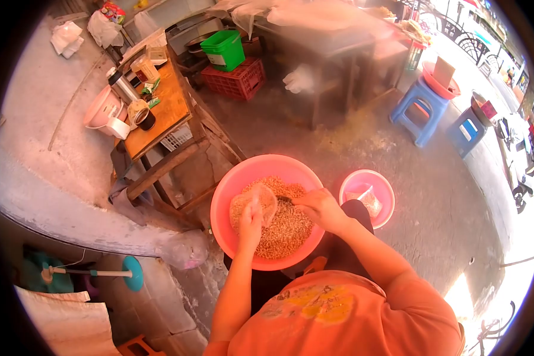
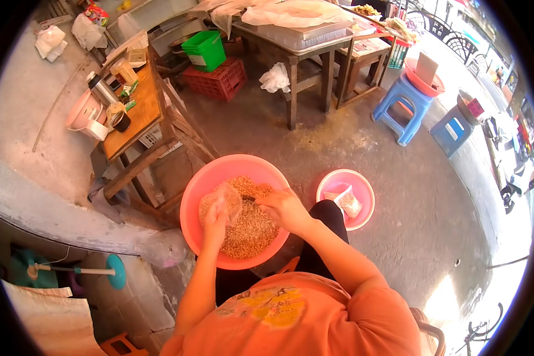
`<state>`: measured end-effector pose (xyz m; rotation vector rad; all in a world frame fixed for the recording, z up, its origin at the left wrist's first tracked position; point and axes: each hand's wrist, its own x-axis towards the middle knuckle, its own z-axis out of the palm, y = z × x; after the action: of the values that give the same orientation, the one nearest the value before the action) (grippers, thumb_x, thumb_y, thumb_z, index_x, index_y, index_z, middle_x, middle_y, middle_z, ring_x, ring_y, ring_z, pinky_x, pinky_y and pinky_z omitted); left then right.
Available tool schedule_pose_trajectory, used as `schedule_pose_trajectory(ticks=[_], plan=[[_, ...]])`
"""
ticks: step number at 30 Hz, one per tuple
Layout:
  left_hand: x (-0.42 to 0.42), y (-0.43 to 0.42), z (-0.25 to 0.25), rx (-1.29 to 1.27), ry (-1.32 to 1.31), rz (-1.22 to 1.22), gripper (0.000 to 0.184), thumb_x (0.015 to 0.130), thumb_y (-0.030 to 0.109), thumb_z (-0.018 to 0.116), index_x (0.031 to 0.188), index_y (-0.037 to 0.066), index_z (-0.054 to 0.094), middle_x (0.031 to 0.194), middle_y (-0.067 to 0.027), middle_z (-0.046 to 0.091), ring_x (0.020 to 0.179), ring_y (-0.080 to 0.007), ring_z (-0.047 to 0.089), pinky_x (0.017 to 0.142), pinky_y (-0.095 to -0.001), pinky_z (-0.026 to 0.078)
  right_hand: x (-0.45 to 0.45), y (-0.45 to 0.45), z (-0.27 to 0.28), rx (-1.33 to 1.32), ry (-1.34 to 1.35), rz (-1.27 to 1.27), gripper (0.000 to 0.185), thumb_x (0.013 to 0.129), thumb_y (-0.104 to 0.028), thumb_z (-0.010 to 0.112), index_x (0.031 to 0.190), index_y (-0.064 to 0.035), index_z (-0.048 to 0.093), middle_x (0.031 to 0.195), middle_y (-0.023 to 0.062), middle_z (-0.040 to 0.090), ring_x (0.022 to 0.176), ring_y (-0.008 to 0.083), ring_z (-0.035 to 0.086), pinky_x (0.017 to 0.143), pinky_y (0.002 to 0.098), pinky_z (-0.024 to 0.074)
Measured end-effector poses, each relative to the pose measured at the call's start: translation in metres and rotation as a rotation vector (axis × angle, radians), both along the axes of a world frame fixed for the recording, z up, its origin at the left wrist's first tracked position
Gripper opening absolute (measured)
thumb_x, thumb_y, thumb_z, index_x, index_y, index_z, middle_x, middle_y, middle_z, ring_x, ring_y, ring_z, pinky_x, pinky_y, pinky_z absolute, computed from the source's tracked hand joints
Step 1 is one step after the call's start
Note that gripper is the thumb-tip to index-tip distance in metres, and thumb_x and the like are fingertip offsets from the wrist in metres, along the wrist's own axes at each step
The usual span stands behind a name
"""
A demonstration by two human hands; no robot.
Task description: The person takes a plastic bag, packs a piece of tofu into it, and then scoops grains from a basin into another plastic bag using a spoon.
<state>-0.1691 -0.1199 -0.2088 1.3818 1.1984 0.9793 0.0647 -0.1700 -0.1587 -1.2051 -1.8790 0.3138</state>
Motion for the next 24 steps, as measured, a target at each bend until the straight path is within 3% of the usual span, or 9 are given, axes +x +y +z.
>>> schedule_pose_trajectory(ticks=[1,4,8,11,15,17,19,24], plan=[[0.004,0.006,-0.008,0.007,0.083,-0.062,0.024,0.092,0.011,0.049,0.113,0.000,0.053,0.080,-0.0046,0.057,0.072,-0.0126,0.055,0.065,-0.0273,0.045,0.004,-0.005,0.001,0.055,0.013,-0.075,0.017,0.084,-0.011,0.063,0.100,-0.0049,0.067,0.077,0.0101,0.062,0.074,0.0269,0.058,0.071,0.0367,0.0454],[0.016,0.014,-0.021,0.011,0.194,-0.069,0.027,0.093,0.011,0.049,0.117,-0.001,0.052,0.090,-0.0084,0.061,0.080,-0.0159,0.059,0.071,-0.0296,0.047,0.014,-0.018,-0.001,-0.171,0.495,-0.236,0.016,0.087,-0.010,0.060,0.099,-0.0031,0.067,0.074,0.0114,0.061,0.069,0.0256,0.060,0.065,0.0353,0.0463],[0.022,0.015,-0.030,0.014,0.065,0.022,0.028,0.093,0.011,0.051,0.118,-0.001,0.052,0.097,-0.0112,0.064,0.084,-0.0168,0.061,0.074,-0.0302,0.048,0.016,-0.037,0.017,-0.227,0.501,-0.358,0.022,0.091,-0.017,0.054,0.099,-0.0007,0.066,0.074,0.0141,0.062,0.071,0.0250,0.062,0.065,0.0350,0.0474],[0.018,0.008,-0.016,0.026,-0.039,0.018,0.028,0.093,0.011,0.051,0.118,0.000,0.052,0.096,-0.0109,0.064,0.083,-0.0170,0.061,0.073,-0.0306,0.048,0.014,-0.042,-0.016,-0.409,0.370,-0.313,0.025,0.093,-0.020,0.052,0.099,0.0002,0.065,0.076,0.0153,0.062,0.071,0.0241,0.062,0.066,0.0338,0.0478],[0.008,0.009,-0.029,0.061,0.088,0.031,0.031,0.092,0.014,0.052,0.120,0.000,0.051,0.095,-0.0121,0.063,0.084,-0.0169,0.061,0.073,-0.0306,0.048,0.007,-0.038,-0.006,-0.506,0.457,-0.377,0.025,0.092,-0.020,0.050,0.098,0.0000,0.065,0.071,0.0130,0.062,0.064,0.0213,0.062,0.061,0.0315,0.0476],[0.006,0.009,-0.028,0.041,0.226,0.021,0.033,0.092,0.016,0.053,0.121,0.001,0.050,0.095,-0.0135,0.064,0.084,-0.0185,0.062,0.073,-0.0314,0.048,0.009,-0.038,-0.006,-0.501,0.634,-0.409,0.026,0.092,-0.017,0.049,0.096,0.0036,0.065,0.072,0.0102,0.064,0.064,0.0145,0.061,0.059,0.0301,0.0476],[0.009,0.007,-0.018,0.108,0.296,0.006,0.036,0.091,0.018,0.052,0.123,0.001,0.049,0.094,-0.0154,0.064,0.083,-0.0221,0.063,0.072,-0.0333,0.048,0.012,-0.038,-0.010,-0.441,0.851,-0.399,0.026,0.093,-0.016,0.048,0.094,0.0033,0.065,0.069,0.0058,0.062,0.061,0.0117,0.057,0.057,0.0287,0.0456],[0.010,0.005,-0.017,0.144,0.434,-0.009,0.041,0.090,0.016,0.050,0.128,0.003,0.045,0.097,-0.0198,0.065,0.085,-0.0313,0.063,0.072,-0.0382,0.048,-0.001,-0.043,0.023,-0.341,0.909,-0.349,0.026,0.095,-0.017,0.046,0.095,0.0008,0.065,0.070,0.0012,0.057,0.064,0.0085,0.052,0.057,0.0247,0.0418]])
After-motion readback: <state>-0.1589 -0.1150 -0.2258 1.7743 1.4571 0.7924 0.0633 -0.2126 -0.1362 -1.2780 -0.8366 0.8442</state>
